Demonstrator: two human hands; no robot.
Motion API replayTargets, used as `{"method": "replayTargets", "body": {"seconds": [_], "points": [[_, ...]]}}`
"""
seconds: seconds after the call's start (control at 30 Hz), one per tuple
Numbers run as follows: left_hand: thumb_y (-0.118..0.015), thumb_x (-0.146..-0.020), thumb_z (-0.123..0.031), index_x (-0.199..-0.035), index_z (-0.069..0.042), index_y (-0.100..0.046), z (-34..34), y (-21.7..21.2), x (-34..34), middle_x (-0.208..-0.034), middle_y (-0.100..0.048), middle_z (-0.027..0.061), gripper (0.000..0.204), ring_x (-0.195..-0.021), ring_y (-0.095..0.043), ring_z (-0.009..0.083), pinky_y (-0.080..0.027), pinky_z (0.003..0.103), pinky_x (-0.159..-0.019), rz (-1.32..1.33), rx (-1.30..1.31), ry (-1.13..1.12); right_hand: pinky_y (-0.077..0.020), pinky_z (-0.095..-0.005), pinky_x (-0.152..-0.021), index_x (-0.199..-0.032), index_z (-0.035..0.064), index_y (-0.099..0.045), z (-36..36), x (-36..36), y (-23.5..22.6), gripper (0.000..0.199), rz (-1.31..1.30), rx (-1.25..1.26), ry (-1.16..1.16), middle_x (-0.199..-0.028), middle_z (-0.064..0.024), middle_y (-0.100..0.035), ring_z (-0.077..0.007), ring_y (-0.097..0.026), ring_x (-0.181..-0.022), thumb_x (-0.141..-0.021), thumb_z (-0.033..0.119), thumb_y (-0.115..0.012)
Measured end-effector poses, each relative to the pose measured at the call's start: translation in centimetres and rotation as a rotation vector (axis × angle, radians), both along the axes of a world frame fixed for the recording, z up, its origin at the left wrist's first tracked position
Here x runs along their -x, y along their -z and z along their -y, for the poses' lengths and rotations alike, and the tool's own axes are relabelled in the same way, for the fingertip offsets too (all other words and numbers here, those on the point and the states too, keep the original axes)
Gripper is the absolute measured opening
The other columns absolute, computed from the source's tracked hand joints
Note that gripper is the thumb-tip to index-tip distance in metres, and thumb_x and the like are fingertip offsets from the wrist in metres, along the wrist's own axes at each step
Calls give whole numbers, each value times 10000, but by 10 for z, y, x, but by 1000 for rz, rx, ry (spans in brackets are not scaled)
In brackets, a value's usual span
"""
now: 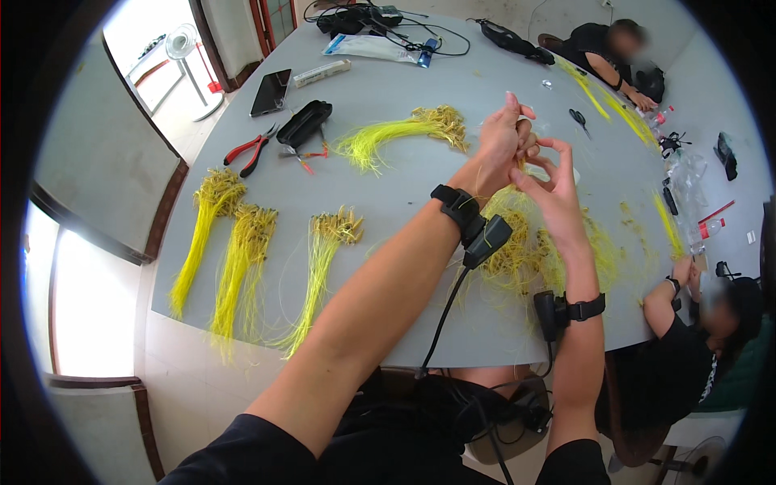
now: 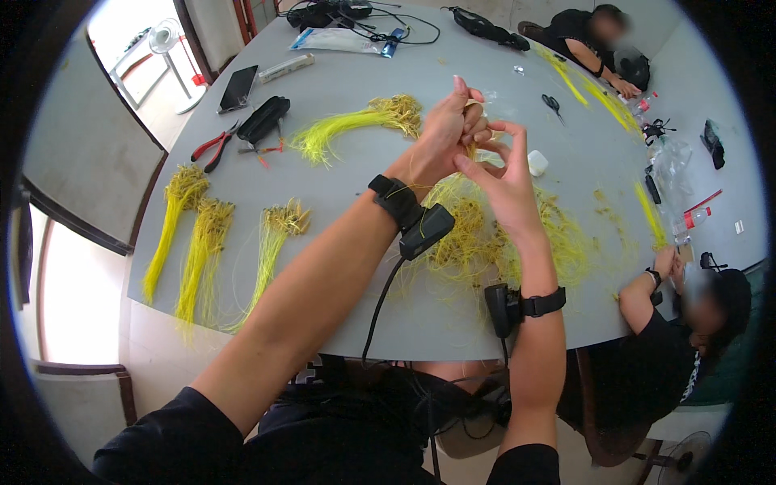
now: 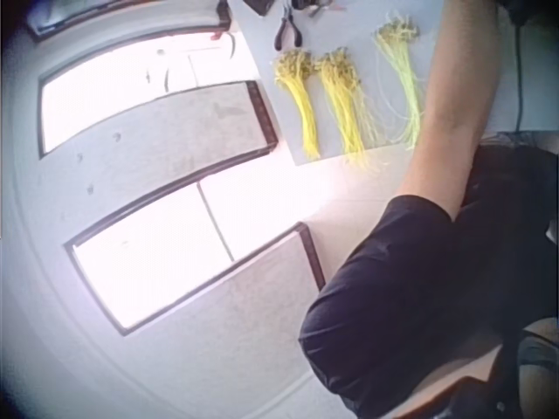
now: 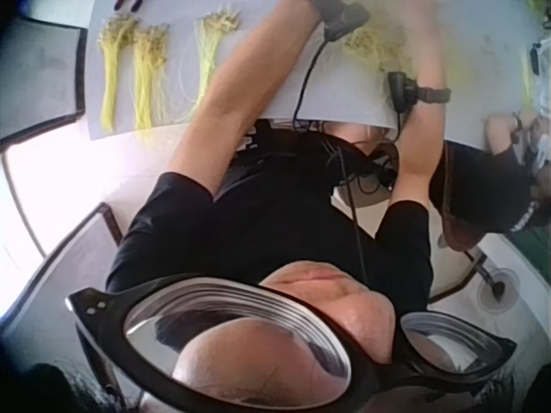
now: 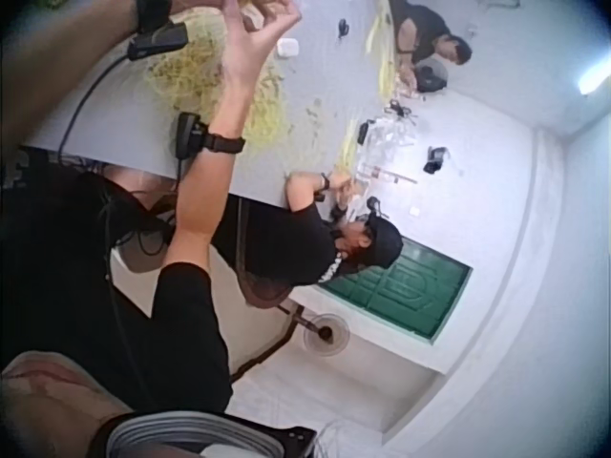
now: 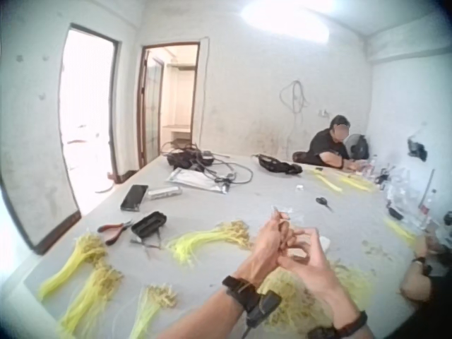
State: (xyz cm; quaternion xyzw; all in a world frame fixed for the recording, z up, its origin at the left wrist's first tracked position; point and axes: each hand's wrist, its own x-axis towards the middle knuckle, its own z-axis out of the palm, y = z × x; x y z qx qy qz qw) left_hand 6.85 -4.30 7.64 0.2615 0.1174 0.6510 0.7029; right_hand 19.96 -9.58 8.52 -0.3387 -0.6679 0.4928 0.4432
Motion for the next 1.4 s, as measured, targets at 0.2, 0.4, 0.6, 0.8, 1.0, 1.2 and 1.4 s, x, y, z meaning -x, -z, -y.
{"method": "replayTargets", "body": {"seconds": [0.2,0.4,0.6,0.8,1.0,1.2,1.4], "points": [[-325,-1052,-516,-943,-100,-443,-2,-1,9,-555,-252,-21,446,-462,-209,110,-238,270,-437,33,-23,7,-539,-282,-778,-1328,103,-348,1,-2,-4,566,68,44,-23,-1115,-174,-594,-170,-677,-858,-895,33,-706],[-291,-1036,-549,-892,-112,-446,-15,6,38,-532,-249,-18,486,-442,-181,114,-184,278,-404,195,183,-83,-524,-241,-692,-1090,-5,-611,-3,-4,-3,172,124,10,-227,-896,-92,-689,-131,-669,-798,-923,17,-650],[-351,-999,-564,-863,-99,-465,-26,15,81,-528,-229,-22,498,-433,-167,104,-188,258,-405,445,139,-164,-513,-229,-630,-987,-35,-681,-3,-17,-8,112,22,134,-359,-823,-86,-685,-118,-646,-721,-911,37,-639],[-338,-1003,-594,-888,-119,-445,-28,24,102,-531,-236,-20,500,-443,-162,109,-175,267,-403,555,157,-202,-454,-213,-524,-925,-38,-664,-12,-37,-7,112,-404,290,-598,-794,-108,-675,-107,-599,-629,-915,45,-589],[-318,-1018,-576,-894,-112,-449,-25,30,111,-529,-229,-25,498,-443,-162,104,-189,262,-413,554,154,-238,-333,-258,-549,-853,13,-572,-19,-47,-9,251,-694,370,-702,-642,-65,-515,-117,-427,-498,-966,227,-502],[-336,-1081,-400,-853,-76,-467,-20,30,110,-527,-218,-26,418,-443,-151,105,-188,258,-410,513,139,-113,-348,-280,-583,-915,-7,-608,-22,-42,-5,300,-683,309,-614,-722,-73,-562,-135,-477,-573,-949,277,-516],[-408,-1063,-271,-794,-63,-488,-17,30,109,-524,-217,-31,349,-441,-152,96,-181,253,-404,530,128,3,-414,-309,-858,-1144,-29,-643,-13,-27,-10,402,-492,299,-235,-1033,-118,-680,-158,-561,-961,-932,286,-512]]}}
